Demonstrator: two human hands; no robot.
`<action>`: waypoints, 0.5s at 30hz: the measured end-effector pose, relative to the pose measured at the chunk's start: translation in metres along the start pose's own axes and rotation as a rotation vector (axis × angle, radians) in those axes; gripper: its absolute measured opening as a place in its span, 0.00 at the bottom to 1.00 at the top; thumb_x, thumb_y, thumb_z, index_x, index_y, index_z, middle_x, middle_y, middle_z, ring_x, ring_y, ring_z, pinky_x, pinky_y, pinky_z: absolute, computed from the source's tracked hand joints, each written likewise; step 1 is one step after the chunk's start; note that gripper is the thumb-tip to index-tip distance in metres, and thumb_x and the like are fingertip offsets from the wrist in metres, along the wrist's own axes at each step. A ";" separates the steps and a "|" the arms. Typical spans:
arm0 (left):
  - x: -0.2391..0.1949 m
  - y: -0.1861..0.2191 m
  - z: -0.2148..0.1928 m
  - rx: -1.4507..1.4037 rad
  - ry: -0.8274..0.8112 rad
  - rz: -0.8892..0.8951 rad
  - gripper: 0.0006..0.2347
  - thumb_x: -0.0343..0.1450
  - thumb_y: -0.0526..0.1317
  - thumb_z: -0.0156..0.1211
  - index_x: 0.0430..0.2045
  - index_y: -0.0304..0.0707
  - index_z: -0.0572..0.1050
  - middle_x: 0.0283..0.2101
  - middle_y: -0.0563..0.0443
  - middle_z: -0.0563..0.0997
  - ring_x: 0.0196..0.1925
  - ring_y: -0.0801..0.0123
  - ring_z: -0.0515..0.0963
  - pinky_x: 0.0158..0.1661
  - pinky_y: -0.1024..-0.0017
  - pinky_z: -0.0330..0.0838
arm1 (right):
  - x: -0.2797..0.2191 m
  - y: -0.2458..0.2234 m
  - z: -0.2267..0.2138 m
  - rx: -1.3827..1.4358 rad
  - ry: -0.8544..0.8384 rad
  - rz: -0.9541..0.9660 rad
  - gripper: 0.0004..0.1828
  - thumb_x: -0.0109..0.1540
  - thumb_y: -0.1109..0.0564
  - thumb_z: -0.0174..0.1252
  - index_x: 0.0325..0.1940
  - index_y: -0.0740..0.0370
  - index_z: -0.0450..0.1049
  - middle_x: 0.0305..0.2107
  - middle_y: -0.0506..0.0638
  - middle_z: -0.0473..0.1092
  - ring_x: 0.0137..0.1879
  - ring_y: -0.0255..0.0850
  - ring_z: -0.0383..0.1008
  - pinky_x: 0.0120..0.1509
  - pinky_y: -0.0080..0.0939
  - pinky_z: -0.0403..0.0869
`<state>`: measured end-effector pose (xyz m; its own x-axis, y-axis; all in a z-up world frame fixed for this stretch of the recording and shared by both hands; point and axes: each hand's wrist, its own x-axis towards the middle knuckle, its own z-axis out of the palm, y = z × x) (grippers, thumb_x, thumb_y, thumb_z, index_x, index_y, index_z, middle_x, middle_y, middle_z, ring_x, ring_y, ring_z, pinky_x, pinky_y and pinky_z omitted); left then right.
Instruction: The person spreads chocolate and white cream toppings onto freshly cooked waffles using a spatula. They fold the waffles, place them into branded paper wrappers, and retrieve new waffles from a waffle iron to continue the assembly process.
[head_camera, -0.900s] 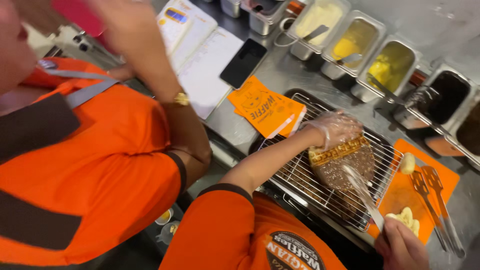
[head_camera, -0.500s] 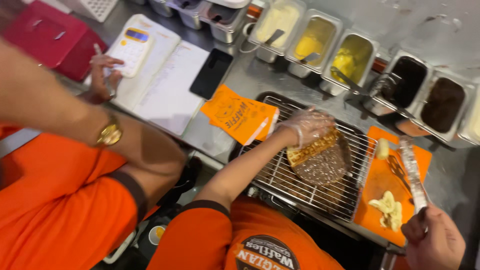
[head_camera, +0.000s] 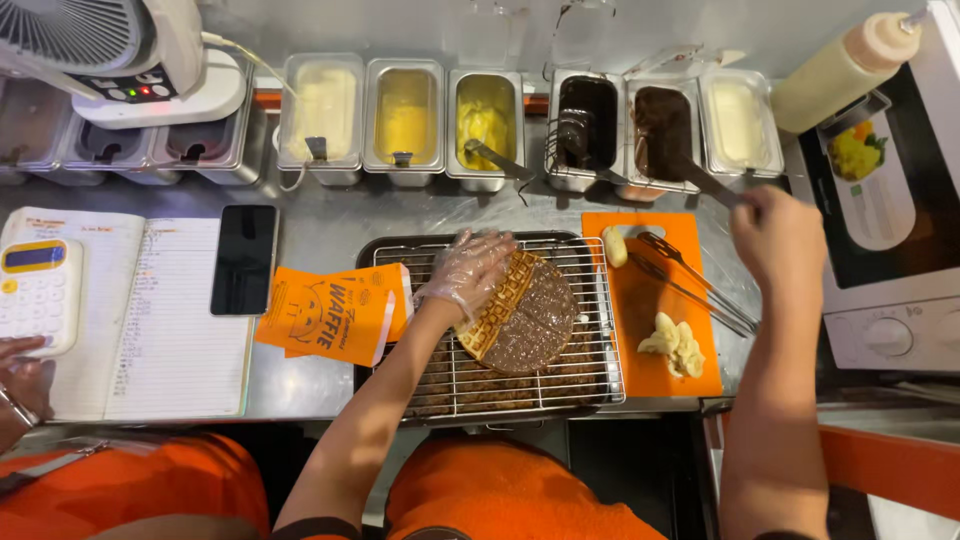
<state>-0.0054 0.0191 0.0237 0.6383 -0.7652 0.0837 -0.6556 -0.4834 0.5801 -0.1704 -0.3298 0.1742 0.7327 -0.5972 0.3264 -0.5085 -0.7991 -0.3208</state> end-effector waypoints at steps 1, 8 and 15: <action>0.000 -0.002 0.001 -0.002 0.001 -0.001 0.18 0.76 0.45 0.49 0.62 0.60 0.71 0.70 0.66 0.67 0.74 0.72 0.60 0.75 0.61 0.40 | 0.014 -0.007 0.007 -0.061 -0.043 -0.010 0.14 0.64 0.51 0.58 0.48 0.57 0.83 0.35 0.65 0.76 0.42 0.63 0.77 0.48 0.59 0.75; -0.002 -0.005 0.006 -0.025 0.027 0.001 0.17 0.76 0.43 0.52 0.61 0.60 0.71 0.70 0.66 0.68 0.74 0.71 0.61 0.75 0.62 0.42 | 0.042 -0.027 0.027 -0.148 -0.038 -0.216 0.18 0.65 0.51 0.57 0.58 0.55 0.78 0.43 0.62 0.75 0.50 0.61 0.75 0.53 0.59 0.72; -0.010 0.029 -0.031 -0.321 -0.013 -0.294 0.18 0.75 0.44 0.49 0.61 0.56 0.71 0.67 0.57 0.73 0.69 0.68 0.71 0.70 0.66 0.60 | -0.056 0.045 0.034 -0.243 -0.192 -0.169 0.28 0.51 0.52 0.71 0.56 0.54 0.79 0.51 0.59 0.73 0.54 0.64 0.71 0.51 0.65 0.72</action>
<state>-0.0183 0.0257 0.0644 0.7725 -0.6211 -0.1321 -0.2866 -0.5267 0.8002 -0.2185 -0.3304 0.1109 0.8757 -0.4495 0.1764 -0.4484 -0.8925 -0.0480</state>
